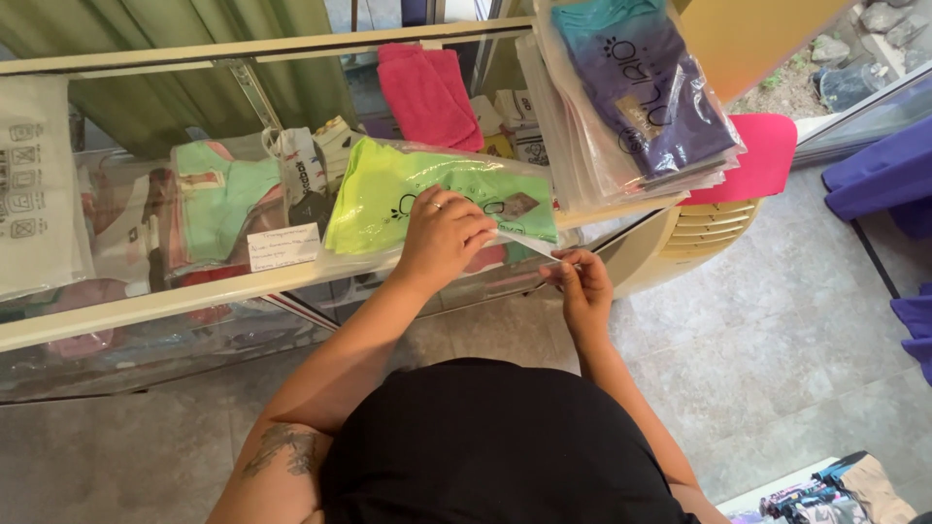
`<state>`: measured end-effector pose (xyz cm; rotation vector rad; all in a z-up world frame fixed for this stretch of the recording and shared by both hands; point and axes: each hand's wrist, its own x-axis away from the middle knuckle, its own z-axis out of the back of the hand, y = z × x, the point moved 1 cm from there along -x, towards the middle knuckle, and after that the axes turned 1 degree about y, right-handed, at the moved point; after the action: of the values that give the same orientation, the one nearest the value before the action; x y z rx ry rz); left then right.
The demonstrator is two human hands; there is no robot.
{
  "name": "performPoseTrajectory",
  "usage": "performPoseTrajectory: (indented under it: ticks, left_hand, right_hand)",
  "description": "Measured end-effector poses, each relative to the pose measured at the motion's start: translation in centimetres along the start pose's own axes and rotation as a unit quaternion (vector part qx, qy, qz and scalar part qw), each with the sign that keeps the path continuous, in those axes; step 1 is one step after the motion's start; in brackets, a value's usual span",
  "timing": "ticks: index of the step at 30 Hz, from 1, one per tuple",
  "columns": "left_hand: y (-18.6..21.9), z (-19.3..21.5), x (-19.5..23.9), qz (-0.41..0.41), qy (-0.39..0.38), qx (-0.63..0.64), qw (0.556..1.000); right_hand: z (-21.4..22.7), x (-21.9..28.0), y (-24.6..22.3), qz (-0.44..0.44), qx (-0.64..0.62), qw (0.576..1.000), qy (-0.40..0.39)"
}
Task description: Packing various clothing items into branded plastic bags at a store counter.
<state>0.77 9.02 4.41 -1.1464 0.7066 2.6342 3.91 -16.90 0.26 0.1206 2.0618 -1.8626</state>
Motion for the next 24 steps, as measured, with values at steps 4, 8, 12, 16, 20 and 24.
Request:
performPoseTrajectory:
  ticks: [4,8,12,16,20,24]
  left_hand:
    - [-0.8,1.0,-0.3,0.009,0.002,-0.012,1.0]
    - [-1.6,2.2,-0.4,0.022,-0.001,-0.023,0.999]
    - [-2.9,2.9,-0.2,0.033,0.009,-0.019,0.999]
    - [-3.1,3.3,0.0,0.032,0.014,-0.016,0.999]
    - [-3.3,3.5,0.0,0.033,0.009,-0.006,0.999]
    - [-3.4,4.3,-0.2,0.018,0.023,-0.018,0.999]
  right_hand:
    - [0.5,-0.4,0.2,0.009,0.001,1.0,0.006]
    - [0.7,-0.5,0.0,0.005,-0.005,1.0,0.012]
    - [1.1,-0.6,0.3,0.013,-0.018,0.999,0.022]
    - [1.0,-0.3,0.3,0.015,-0.015,0.999,0.029]
    - [1.0,-0.1,0.7,0.016,-0.019,0.999,0.037]
    - [1.1,0.0,0.9,0.019,-0.033,0.998,0.045]
